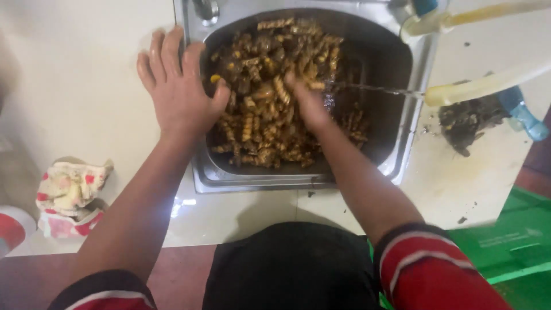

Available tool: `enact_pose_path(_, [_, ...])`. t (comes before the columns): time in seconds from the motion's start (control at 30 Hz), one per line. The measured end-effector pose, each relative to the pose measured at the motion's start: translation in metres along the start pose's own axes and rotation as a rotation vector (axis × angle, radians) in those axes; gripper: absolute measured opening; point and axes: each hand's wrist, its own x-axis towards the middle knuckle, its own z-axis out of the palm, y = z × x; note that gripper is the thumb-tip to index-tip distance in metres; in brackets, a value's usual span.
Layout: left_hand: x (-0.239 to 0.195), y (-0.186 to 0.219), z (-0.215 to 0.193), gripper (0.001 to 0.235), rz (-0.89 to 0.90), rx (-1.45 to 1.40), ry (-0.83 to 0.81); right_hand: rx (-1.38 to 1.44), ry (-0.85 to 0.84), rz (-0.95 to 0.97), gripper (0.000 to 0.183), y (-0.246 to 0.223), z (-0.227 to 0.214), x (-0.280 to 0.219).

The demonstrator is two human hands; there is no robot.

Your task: Peeling and cleaning turmeric roots in a sink using a small knife under running water.

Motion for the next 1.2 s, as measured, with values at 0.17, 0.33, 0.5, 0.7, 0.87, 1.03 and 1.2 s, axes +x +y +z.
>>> enact_pose_path(0.17, [-0.012,-0.002,0.001,0.060,0.000,0.004,-0.039,-0.500,-0.418,-0.240,0.092,0.026,-0.028,-0.074])
enact_pose_path(0.33, [-0.006,-0.008,0.005,0.060,0.051,0.005,0.042,-0.829,0.039,-0.543,0.036,0.056,-0.116,0.005])
enact_pose_path(0.5, [-0.005,-0.001,0.001,0.061,-0.049,0.017,-0.091,0.214,0.191,-0.136,0.105,0.054,-0.117,0.088])
enact_pose_path(0.7, [-0.005,0.000,0.002,0.061,-0.073,0.041,-0.109,0.472,0.042,-0.099,0.105,0.022,-0.030,0.138])
enact_pose_path(0.87, [-0.006,-0.004,0.006,0.066,-0.061,0.054,-0.090,0.126,-0.152,-0.174,0.104,0.046,-0.032,0.122])
enact_pose_path(1.03, [-0.009,-0.003,0.002,0.058,0.006,-0.007,-0.011,-0.407,-0.178,-0.062,0.093,-0.030,-0.045,-0.058])
enact_pose_path(1.2, [-0.012,-0.004,0.003,0.054,0.069,-0.011,0.077,-0.767,0.236,-0.560,0.060,0.011,-0.035,-0.087])
